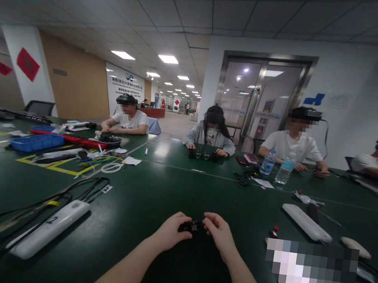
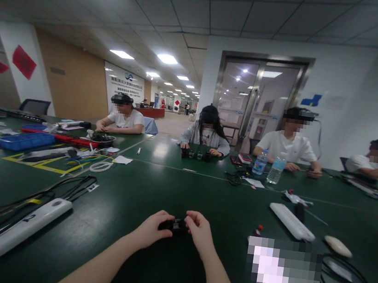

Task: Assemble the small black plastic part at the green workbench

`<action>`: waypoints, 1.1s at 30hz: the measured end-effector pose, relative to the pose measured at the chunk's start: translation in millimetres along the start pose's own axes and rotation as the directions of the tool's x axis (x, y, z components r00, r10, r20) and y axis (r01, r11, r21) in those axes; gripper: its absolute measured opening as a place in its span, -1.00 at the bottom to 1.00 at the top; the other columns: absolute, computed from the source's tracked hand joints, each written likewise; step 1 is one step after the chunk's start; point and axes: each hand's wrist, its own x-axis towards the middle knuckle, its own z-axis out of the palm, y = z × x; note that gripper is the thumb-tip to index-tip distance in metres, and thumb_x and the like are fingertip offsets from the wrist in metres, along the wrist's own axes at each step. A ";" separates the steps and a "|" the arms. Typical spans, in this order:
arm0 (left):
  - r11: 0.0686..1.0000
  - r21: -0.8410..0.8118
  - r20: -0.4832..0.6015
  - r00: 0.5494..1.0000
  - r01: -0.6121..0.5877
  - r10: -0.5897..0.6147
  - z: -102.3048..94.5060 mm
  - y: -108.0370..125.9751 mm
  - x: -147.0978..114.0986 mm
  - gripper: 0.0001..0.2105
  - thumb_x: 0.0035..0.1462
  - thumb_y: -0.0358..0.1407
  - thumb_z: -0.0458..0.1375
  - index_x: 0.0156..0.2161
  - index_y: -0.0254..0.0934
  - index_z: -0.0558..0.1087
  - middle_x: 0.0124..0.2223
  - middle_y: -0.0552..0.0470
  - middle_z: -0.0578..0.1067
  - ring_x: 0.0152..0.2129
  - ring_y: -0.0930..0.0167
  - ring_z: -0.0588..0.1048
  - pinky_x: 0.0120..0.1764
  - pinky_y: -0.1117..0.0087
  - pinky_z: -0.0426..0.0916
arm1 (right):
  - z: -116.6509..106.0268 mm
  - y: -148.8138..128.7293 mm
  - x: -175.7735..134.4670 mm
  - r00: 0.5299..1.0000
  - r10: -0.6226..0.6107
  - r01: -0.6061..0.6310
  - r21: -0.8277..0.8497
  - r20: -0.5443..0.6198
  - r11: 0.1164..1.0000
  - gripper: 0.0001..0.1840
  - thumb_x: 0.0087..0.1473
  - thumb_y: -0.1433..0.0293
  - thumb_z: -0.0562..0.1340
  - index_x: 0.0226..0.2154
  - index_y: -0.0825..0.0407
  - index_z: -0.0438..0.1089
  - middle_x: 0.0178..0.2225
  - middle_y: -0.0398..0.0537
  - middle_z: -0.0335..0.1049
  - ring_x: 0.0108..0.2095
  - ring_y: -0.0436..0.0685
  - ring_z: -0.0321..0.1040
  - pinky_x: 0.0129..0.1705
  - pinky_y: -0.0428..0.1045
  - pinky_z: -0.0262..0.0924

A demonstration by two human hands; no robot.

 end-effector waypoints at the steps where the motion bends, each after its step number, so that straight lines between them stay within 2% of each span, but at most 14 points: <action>1: 1.000 -0.009 0.010 1.000 -0.001 0.001 -1.4 -1.1 -1.3 -0.56 -0.07 -0.20 0.12 -0.02 -0.15 0.30 -0.05 0.02 0.32 -0.17 0.37 0.33 -0.13 0.33 0.25 | 0.3 -1.4 -1.1 1.000 -0.021 0.022 -0.072 0.018 0.997 -0.74 -0.08 0.31 0.17 -0.26 -0.01 0.36 -0.30 -0.09 0.36 -0.29 0.09 0.30 -0.25 0.02 0.18; 7: 0.999 -0.022 0.021 0.999 -0.046 0.047 -4.0 -2.8 -2.6 -0.59 -0.06 -0.24 0.12 -0.03 -0.15 0.30 -0.07 0.04 0.34 -0.15 0.37 0.32 -0.09 0.34 0.22 | 5.3 -13.7 -12.0 0.970 -0.106 0.188 -0.392 0.220 0.901 -0.62 -0.16 0.27 0.22 -0.19 -0.05 0.34 -0.18 -0.10 0.30 -0.15 0.14 0.22 -0.17 0.03 0.12; 9: 0.998 -0.023 0.020 0.998 -0.054 0.054 -3.3 -4.5 -0.6 -0.59 -0.06 -0.25 0.12 -0.03 -0.16 0.29 -0.06 0.03 0.34 -0.14 0.37 0.31 -0.07 0.34 0.20 | 6.9 -15.4 -13.2 0.960 -0.132 0.234 -0.450 0.247 0.862 -0.65 -0.17 0.29 0.23 -0.22 -0.06 0.36 -0.16 -0.10 0.27 -0.14 0.15 0.21 -0.16 0.03 0.11; 12: 0.997 -0.033 0.031 0.997 -0.074 0.075 -3.0 -9.1 1.9 -0.58 -0.05 -0.27 0.11 -0.02 -0.15 0.28 -0.03 0.04 0.33 -0.11 0.37 0.30 -0.04 0.32 0.16 | 7.8 -16.0 -12.6 0.965 -0.114 0.223 -0.512 0.236 0.829 -0.67 -0.16 0.32 0.22 -0.23 -0.06 0.37 -0.16 -0.09 0.25 -0.13 0.15 0.20 -0.14 0.04 0.09; 18: 0.992 -0.061 0.004 0.994 -0.109 0.109 -4.0 -13.6 1.6 -0.63 -0.02 -0.30 0.08 -0.04 -0.17 0.30 -0.01 0.02 0.32 -0.10 0.38 0.30 -0.02 0.32 0.17 | 7.1 -16.3 -12.7 0.967 -0.075 0.196 -0.528 0.242 0.826 -0.65 -0.14 0.30 0.20 -0.20 -0.08 0.34 -0.14 -0.12 0.22 -0.12 0.13 0.18 -0.13 0.03 0.09; 22: 0.991 -0.119 -0.011 0.998 -0.063 0.063 -3.5 -13.5 0.3 -0.60 -0.04 -0.31 0.09 -0.02 -0.15 0.26 -0.03 0.03 0.34 -0.11 0.39 0.32 -0.04 0.31 0.19 | 8.4 -14.8 -13.0 0.968 -0.068 0.192 -0.538 0.242 0.821 -0.64 -0.13 0.30 0.20 -0.18 -0.11 0.33 -0.13 -0.14 0.21 -0.12 0.12 0.18 -0.12 0.03 0.08; 33: 0.987 -0.158 0.000 1.000 0.028 -0.029 -6.0 -11.0 -0.5 -0.56 -0.07 -0.32 0.13 -0.01 -0.18 0.25 -0.03 -0.01 0.35 -0.10 0.37 0.33 -0.04 0.27 0.23 | 9.6 -14.1 -12.9 0.956 -0.161 0.257 -0.435 0.246 0.863 -0.66 -0.17 0.39 0.23 -0.23 -0.18 0.40 -0.17 -0.14 0.26 -0.12 0.18 0.16 -0.09 0.10 0.03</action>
